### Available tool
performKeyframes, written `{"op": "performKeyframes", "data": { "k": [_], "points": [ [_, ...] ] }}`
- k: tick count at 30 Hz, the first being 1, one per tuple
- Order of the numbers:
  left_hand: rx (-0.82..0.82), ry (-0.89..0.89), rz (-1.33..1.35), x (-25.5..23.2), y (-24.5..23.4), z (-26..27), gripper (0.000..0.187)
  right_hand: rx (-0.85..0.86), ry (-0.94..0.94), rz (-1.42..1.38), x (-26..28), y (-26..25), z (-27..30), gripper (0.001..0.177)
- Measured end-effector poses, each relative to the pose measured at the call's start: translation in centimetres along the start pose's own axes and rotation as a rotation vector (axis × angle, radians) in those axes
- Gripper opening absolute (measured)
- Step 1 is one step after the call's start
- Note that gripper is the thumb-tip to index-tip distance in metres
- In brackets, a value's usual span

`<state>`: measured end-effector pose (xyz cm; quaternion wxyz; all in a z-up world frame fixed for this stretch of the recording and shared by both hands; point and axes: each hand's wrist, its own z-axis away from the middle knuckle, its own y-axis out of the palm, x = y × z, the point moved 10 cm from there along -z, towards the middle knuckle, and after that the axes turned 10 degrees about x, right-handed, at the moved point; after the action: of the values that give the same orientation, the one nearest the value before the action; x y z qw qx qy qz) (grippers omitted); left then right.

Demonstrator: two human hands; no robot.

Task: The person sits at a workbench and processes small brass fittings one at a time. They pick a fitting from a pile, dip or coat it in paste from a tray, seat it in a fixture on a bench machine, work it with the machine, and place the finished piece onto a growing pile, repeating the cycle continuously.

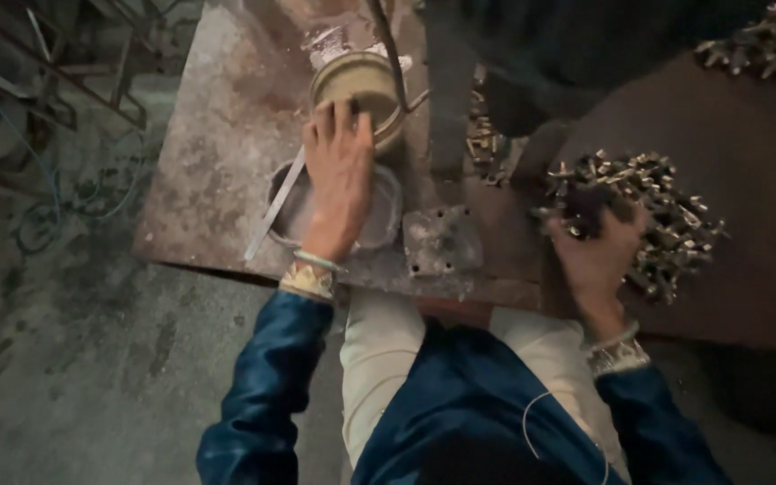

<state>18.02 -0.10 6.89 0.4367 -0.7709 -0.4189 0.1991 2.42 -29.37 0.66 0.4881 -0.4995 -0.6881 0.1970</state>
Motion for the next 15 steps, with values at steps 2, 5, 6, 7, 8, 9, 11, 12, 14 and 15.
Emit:
{"op": "performKeyframes", "data": {
  "k": [2,5,6,7,8,9,11,12,14,15],
  "points": [
    [0.052,-0.083,0.013,-2.9,-2.0,1.0,0.029,-0.030,0.230,-0.441,-2.4,0.5,0.6,0.027],
    [0.159,-0.102,0.384,-8.8,-0.9,4.1,0.034,-0.126,0.636,-1.141,-8.2,5.0,4.3,0.027],
    [0.220,-0.039,0.734,-11.5,0.3,5.4,0.028,-0.189,0.804,-1.410,-10.0,7.5,6.1,0.030],
    [0.219,-0.045,0.737,-13.7,0.2,5.7,0.028,-0.183,0.806,-1.406,-8.6,7.2,6.1,0.030],
    [0.167,-0.084,0.878,-15.3,0.0,6.0,0.033,-0.093,0.804,-1.660,-6.1,8.3,5.8,0.031],
    [0.113,-0.130,1.015,-16.8,-0.3,6.5,0.038,0.011,0.799,-1.914,-3.1,9.3,5.7,0.035],
    [0.249,-0.390,1.243,-17.5,2.3,7.6,0.038,0.061,0.828,-1.891,0.4,8.2,6.5,0.034],
    [0.391,-0.641,1.464,-18.1,4.8,9.1,0.038,0.099,0.849,-1.871,2.2,7.7,6.8,0.033],
    [0.340,-0.778,1.776,-18.5,7.5,11.8,0.034,0.211,0.389,-1.182,2.6,4.1,6.7,0.035],
    [0.277,-0.912,2.099,-19.6,9.1,13.5,0.031,0.274,-0.042,-0.460,6.0,1.8,7.2,0.039]
  ]
}}
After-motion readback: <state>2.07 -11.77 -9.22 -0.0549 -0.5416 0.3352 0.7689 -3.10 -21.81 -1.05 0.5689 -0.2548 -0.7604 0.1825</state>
